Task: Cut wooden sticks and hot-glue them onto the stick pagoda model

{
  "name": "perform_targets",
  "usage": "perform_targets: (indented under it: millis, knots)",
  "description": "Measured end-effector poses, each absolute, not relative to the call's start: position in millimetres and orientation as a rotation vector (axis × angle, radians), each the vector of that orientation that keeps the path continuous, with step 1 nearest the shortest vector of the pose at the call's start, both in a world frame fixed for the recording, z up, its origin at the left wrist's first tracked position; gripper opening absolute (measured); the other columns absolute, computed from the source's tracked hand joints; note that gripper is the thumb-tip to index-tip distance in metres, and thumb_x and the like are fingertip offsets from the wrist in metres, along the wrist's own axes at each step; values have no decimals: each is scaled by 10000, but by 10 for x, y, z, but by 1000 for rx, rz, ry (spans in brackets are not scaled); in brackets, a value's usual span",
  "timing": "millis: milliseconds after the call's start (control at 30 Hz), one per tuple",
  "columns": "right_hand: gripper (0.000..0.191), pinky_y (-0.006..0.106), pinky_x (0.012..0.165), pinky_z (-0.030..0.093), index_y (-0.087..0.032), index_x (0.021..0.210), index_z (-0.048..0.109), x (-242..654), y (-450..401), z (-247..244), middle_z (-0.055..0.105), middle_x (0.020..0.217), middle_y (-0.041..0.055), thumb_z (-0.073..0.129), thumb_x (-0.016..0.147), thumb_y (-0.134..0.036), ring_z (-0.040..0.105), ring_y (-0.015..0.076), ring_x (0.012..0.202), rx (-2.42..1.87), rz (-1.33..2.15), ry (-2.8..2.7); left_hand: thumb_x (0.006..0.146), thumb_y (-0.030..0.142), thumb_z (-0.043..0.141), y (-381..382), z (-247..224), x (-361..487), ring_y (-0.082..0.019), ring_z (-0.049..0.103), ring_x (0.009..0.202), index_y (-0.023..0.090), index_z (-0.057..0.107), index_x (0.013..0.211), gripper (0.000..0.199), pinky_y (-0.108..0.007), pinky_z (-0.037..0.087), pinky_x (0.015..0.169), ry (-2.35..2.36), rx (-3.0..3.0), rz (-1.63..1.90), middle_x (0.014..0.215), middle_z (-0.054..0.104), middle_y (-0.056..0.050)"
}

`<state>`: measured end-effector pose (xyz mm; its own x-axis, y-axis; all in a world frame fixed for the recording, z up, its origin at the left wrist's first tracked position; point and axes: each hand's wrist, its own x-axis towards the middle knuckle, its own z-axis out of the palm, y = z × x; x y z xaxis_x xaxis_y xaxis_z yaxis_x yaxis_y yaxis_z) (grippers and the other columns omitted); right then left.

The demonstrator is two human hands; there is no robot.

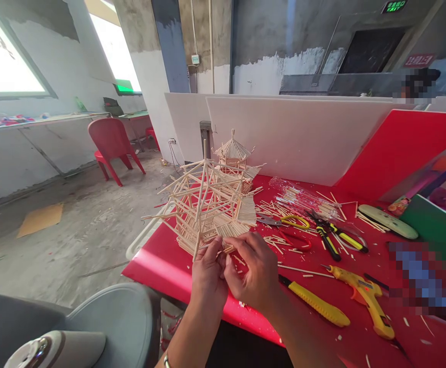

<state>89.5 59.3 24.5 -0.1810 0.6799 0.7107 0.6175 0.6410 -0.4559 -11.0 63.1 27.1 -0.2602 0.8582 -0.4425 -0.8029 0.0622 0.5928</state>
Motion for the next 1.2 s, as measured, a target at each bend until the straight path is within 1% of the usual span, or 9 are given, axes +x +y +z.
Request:
perform_targets:
  millis: [100,167,267,400,533,633,833,1000,1200]
  knots:
    - [224,275,698,467,-209,1041,680,906,620,366,663,889,33,540,866,-228,619,162,794,-1140,110,-1890,514,239,882,636,255,-118,-21,326,311,177,546,671,376,-156,186,301,933,102,1545,428,464,106]
    - [204,252,637,424,-243,1030,693,905,701,473,676,888,13,523,921,-212,625,137,758,-1227,25,-1973,516,254,892,637,248,-123,-23,327,316,183,534,684,401,-144,169,295,946,112,1540,417,432,117]
    - [237,258,549,343,-280,1041,692,892,868,682,681,965,1,531,919,-155,617,113,709,-1253,-150,-2204,508,251,901,637,254,-121,-29,354,331,190,522,702,430,-135,175,294,966,114,1564,429,439,119]
    - [171,270,515,302,-253,936,691,846,1018,927,673,903,14,536,918,-185,600,113,631,-1318,-193,-2488,482,250,908,633,268,-112,-28,360,333,194,510,703,458,-136,170,296,983,96,1573,453,457,116]
    - [182,270,522,322,-250,885,703,788,1043,979,684,760,19,527,922,-221,623,145,613,-1358,-167,-2570,484,269,907,626,249,-121,-23,360,339,183,541,740,455,-136,165,305,983,97,1567,492,488,104]
    - [203,267,525,344,-244,893,703,765,1042,960,700,716,27,505,934,-227,656,171,632,-1389,-166,-2595,517,278,895,617,226,-135,-23,365,349,177,548,737,424,-142,172,308,984,127,1562,516,513,89]
    - [228,278,558,410,-237,962,709,752,1073,973,739,785,66,484,947,-206,705,213,689,-1445,-192,-2635,502,291,903,618,210,-132,-34,368,350,173,561,730,429,-154,169,305,995,115,1580,483,479,96]
    - [230,276,607,455,-248,966,726,744,1108,981,748,804,63,501,935,-212,714,207,720,-1449,-177,-2675,508,316,900,621,194,-125,-47,375,353,180,568,750,432,-156,157,307,999,113,1573,456,443,106]
    - [231,264,607,445,-254,923,733,756,1125,988,762,866,49,506,929,-213,713,187,739,-1425,-140,-2666,502,341,910,614,164,-137,-41,373,355,185,551,751,465,-152,163,312,982,116,1564,476,457,104]
